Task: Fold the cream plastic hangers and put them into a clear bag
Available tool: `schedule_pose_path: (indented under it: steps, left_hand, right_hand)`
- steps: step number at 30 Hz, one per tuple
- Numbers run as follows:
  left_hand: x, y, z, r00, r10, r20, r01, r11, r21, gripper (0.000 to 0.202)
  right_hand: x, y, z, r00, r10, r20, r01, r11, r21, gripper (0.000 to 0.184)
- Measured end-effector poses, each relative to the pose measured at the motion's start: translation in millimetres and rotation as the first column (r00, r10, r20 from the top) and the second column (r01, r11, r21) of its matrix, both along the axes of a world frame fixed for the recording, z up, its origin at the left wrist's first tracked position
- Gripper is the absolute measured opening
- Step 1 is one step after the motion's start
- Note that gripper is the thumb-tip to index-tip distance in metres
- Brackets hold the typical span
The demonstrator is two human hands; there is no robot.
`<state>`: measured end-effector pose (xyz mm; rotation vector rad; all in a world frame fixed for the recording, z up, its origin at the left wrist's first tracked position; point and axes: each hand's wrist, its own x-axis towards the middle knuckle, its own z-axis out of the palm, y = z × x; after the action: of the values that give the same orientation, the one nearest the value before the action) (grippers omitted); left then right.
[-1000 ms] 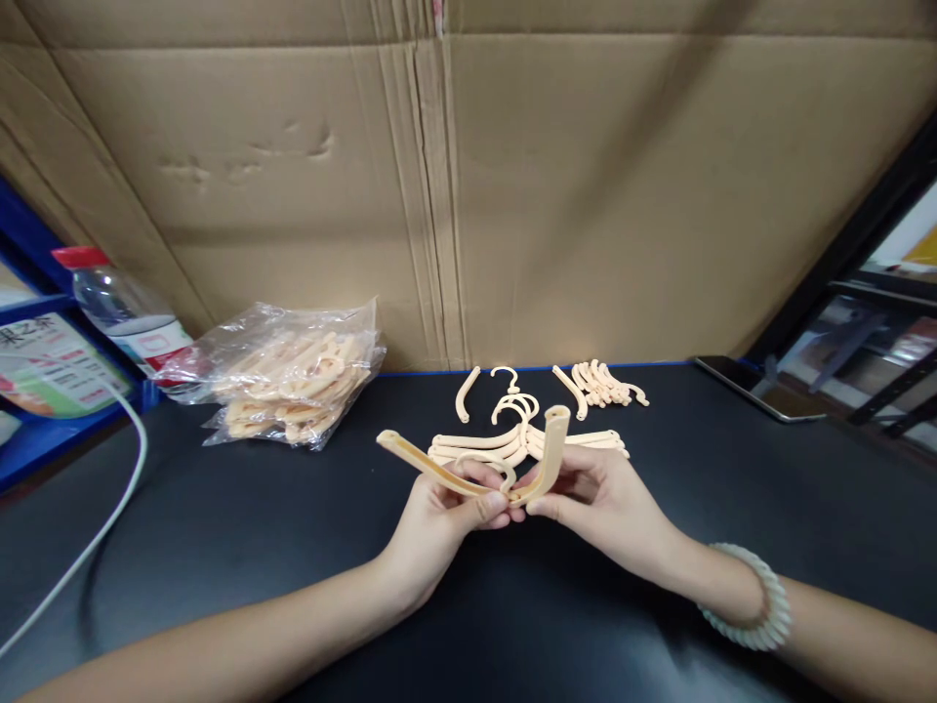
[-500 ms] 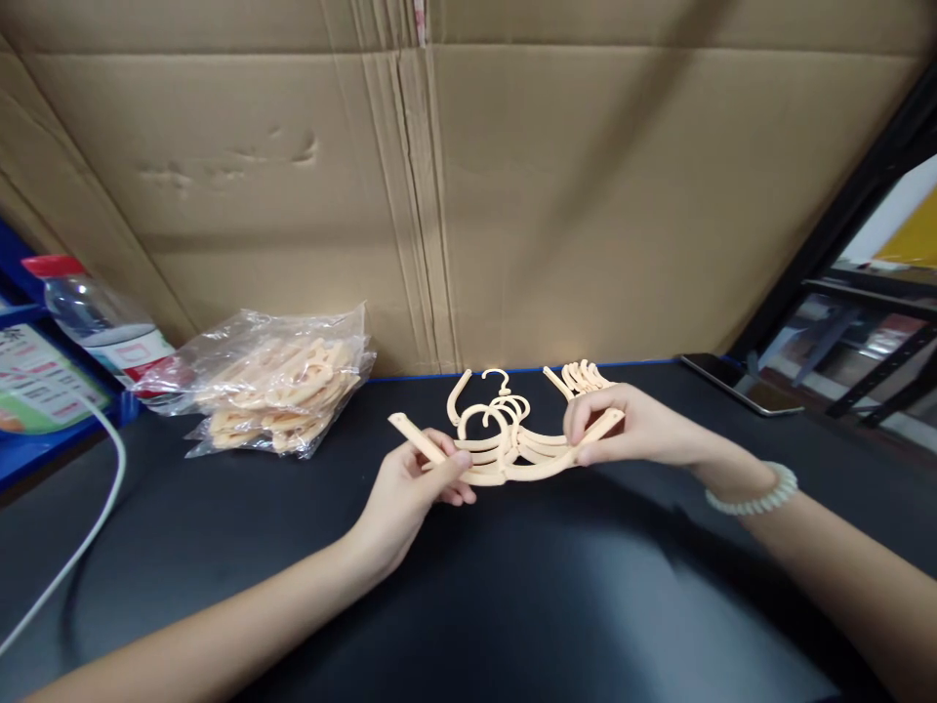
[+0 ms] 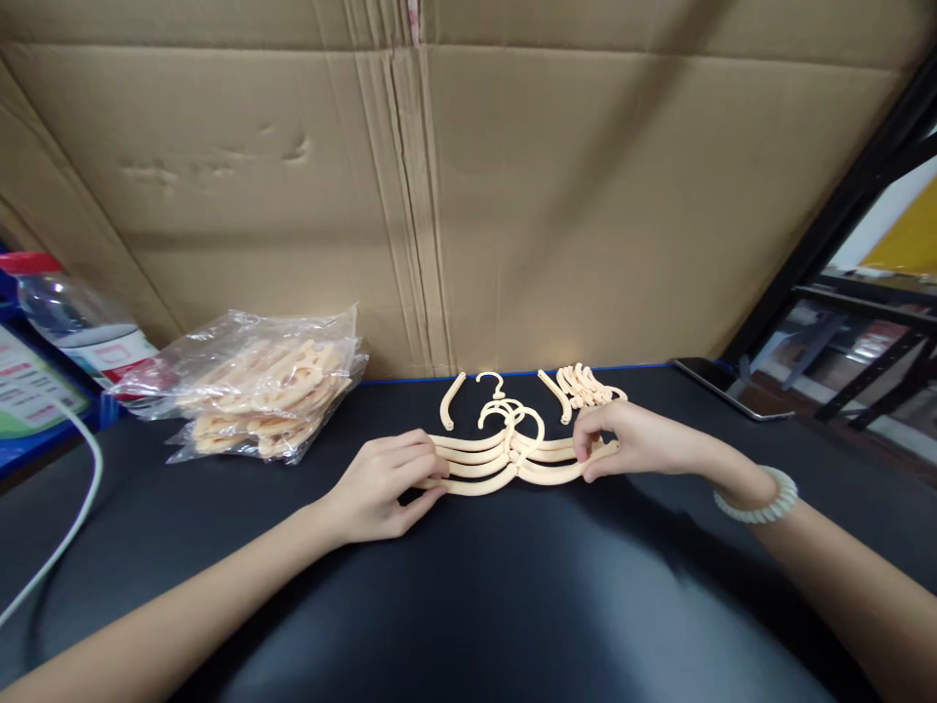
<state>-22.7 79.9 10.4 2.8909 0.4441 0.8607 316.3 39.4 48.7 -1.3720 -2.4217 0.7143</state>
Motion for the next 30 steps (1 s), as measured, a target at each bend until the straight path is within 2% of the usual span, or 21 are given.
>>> schedule_pose_path:
  steps: [4,9,16,19,23,27,30]
  left_hand:
    - [0.5,-1.5,1.2,0.999,0.018,-0.039,-0.015,0.997,0.069,0.008]
    - [1.6,-2.7,3.1,0.994,0.061,-0.086,-0.05,0.992,0.116,0.009]
    - [5.5,-3.3,1.1,0.983,0.166,-0.082,-0.145,0.965,0.219,0.01]
    - [5.6,-2.1,0.3,0.974,0.204,-0.095,-0.189,0.971,0.15,0.01]
    - [3.1,-0.5,0.7,0.976,0.163,-0.142,-0.165,0.986,-0.007,0.019]
    - [3.3,-0.2,2.6,0.98,0.11,-0.167,-0.124,0.989,-0.08,0.025]
    - [4.6,-0.6,3.4,0.983,0.088,-0.161,-0.103,0.991,-0.083,0.017]
  right_hand:
    - [-0.6,1.0,-5.0,0.999,0.044,0.007,-0.044,0.997,0.065,0.012]
    - [-0.7,3.5,-13.4,0.997,0.078,0.009,-0.079,0.994,0.069,0.013]
    - [-3.7,-0.3,-13.9,0.996,0.036,0.079,-0.045,0.991,0.126,0.01]
    - [-8.5,-4.5,-8.1,0.994,-0.004,0.107,-0.011,0.99,0.144,0.019]
    - [-12.9,-7.4,-5.2,0.995,0.007,0.097,-0.017,0.994,0.108,0.036]
    - [-10.4,-5.3,-9.9,0.994,0.0,0.112,-0.011,0.995,0.096,0.037]
    - [-8.3,-3.1,-12.1,0.991,-0.009,0.135,-0.008,0.991,0.13,0.034]
